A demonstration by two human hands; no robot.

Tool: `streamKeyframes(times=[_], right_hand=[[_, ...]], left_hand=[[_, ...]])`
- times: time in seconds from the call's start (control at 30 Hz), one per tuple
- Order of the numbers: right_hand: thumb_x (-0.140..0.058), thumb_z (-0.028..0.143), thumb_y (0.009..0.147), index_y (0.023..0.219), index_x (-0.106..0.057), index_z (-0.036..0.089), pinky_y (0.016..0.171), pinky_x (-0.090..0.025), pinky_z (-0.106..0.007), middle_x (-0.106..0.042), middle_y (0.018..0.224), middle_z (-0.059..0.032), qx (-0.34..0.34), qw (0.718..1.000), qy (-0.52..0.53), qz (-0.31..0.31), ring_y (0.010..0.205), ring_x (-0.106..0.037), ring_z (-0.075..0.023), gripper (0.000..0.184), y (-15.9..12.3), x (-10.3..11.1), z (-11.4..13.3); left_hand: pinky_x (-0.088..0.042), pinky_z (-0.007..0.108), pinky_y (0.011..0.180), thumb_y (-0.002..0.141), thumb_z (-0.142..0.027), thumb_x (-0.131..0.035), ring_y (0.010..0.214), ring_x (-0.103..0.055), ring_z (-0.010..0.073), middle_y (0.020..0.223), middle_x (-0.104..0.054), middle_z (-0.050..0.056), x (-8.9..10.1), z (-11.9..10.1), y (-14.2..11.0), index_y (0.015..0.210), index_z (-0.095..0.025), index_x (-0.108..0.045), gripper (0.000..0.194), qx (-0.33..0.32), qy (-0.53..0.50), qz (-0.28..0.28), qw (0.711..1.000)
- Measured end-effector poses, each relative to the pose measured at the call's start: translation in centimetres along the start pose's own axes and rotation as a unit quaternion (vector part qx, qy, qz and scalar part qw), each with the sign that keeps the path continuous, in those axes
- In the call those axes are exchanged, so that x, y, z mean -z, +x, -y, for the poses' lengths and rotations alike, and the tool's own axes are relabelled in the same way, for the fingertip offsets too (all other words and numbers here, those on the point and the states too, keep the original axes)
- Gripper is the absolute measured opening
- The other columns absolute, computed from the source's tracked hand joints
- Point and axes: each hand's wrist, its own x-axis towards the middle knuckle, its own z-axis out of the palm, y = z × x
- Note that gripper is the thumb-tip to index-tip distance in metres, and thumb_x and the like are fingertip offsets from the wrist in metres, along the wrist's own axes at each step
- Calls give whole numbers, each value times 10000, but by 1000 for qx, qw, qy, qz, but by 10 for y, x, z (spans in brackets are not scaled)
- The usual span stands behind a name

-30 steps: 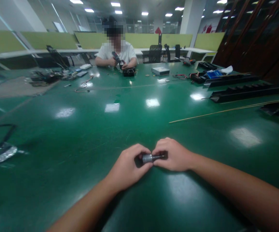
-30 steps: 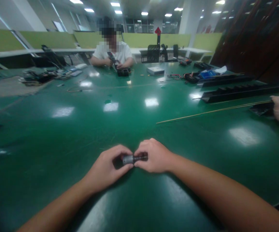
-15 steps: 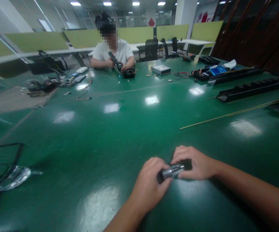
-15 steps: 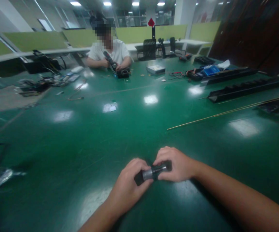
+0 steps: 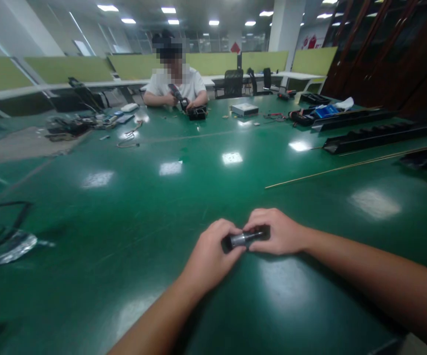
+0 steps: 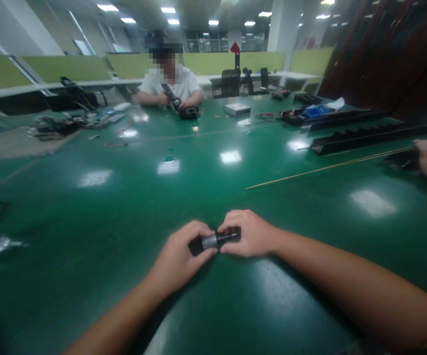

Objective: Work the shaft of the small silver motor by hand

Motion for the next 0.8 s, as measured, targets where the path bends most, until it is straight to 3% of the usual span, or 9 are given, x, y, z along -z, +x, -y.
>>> streamKeyframes(times=[0.8], right_hand=[[-739,228,726,945,-719,157,747,-458,-289,-686,824,-45,-24,1000,1,-6,791,-611,-168,231,2,0,-4]], left_hand=[[-473,302,797,754,-114,-721,904,-618,191,967,-667,15,2,3,7,989,-220,-628,274,25,11,11,1000]])
